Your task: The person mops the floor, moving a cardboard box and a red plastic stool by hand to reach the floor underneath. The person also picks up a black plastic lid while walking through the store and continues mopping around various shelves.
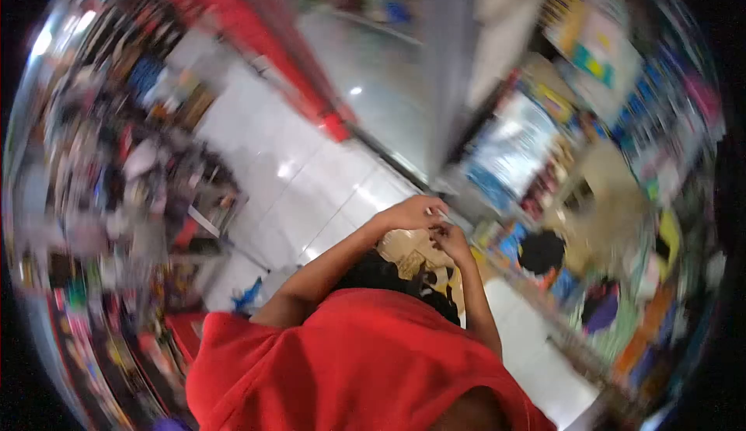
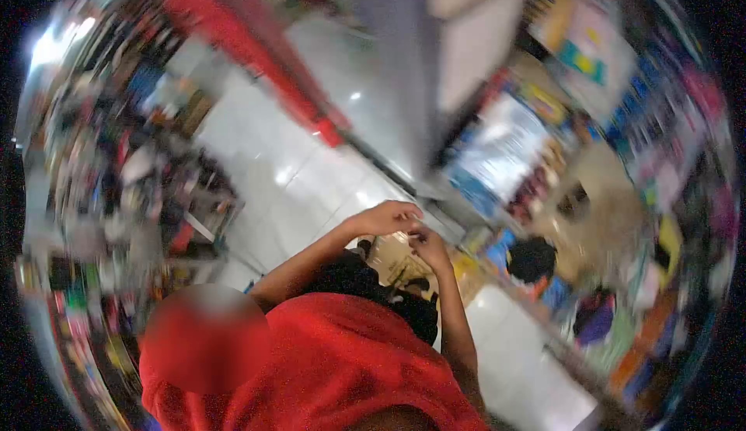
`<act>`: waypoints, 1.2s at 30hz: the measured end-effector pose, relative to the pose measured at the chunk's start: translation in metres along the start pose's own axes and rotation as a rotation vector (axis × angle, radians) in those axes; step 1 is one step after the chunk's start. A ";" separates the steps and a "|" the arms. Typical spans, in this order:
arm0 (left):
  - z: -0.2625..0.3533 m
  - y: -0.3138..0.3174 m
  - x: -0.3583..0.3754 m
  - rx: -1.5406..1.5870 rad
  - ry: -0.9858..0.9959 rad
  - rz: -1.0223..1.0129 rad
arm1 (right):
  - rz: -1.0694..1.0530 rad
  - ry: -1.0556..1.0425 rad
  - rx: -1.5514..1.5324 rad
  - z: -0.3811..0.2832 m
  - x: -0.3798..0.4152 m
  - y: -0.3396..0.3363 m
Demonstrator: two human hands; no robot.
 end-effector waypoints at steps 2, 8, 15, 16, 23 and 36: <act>-0.028 -0.029 0.025 -0.101 -0.095 0.067 | -0.066 0.086 -0.069 -0.016 -0.022 0.029; -0.109 -0.096 0.102 -0.257 -0.215 0.075 | -0.155 0.008 0.003 -0.066 -0.098 0.101; -0.202 -0.206 0.206 -0.213 -0.328 0.139 | -0.289 0.125 0.069 -0.097 -0.190 0.260; -0.215 -0.223 0.221 -0.212 -0.331 0.153 | -0.260 0.152 0.190 -0.114 -0.196 0.284; -0.261 -0.362 0.337 0.133 -0.400 0.498 | -0.695 0.079 0.337 -0.164 -0.275 0.458; -0.152 -0.756 0.514 -0.299 0.000 1.228 | -0.848 -0.301 0.755 -0.352 -0.562 0.714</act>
Point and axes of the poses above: each hand's wrist, its own x-axis away from the middle knuckle, its own y-axis out of the palm, z = x × y, the point moved 9 cm from there along -x, towards the middle knuckle, and after that the axes turned 2 degrees about -x, right-handed, at the moved point
